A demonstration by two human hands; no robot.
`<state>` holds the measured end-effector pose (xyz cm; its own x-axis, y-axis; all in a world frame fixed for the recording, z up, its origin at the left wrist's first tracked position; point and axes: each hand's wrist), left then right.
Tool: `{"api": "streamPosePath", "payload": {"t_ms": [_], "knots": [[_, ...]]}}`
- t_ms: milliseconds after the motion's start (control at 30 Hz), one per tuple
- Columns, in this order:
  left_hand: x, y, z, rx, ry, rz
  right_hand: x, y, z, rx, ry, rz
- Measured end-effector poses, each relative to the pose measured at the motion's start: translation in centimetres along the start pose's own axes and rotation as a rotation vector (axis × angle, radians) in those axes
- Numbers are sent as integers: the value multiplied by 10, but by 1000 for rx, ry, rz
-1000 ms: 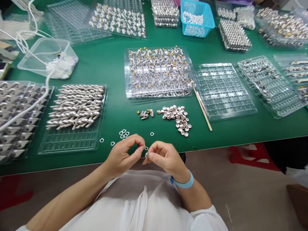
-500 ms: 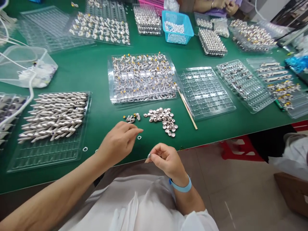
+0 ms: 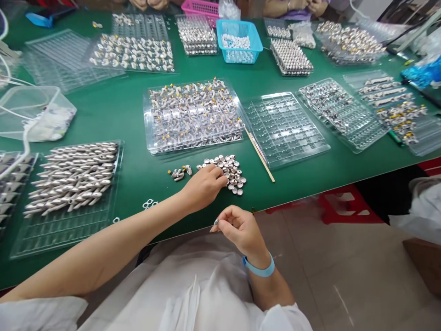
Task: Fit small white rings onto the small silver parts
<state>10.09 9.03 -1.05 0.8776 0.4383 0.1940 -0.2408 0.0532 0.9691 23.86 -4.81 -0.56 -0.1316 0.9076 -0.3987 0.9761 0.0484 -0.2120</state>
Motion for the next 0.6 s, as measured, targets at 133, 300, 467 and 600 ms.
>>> {"api": "streamPosePath", "payload": {"t_ms": [133,300,467,600], "knots": [[-1,1,3,65,-69,3,2,-4,1,-11,4,-40],[-17,-1,2,21,-55,158,2,-3,2,-34,49,-9],[-46,4,2,-60,17,246,3,-1,2,-56,82,100],[-71,11,5,-161,108,334,8,-8,0,-101,140,119]]}}
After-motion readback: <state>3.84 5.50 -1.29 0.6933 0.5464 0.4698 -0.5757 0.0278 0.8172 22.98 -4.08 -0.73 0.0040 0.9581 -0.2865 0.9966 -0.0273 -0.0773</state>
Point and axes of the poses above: each hand's wrist, its own x-axis towards the middle knuckle, its own y-axis out of the back of the hand, z = x × y, and after that the axes turned 7 degrees about -y, right-handed
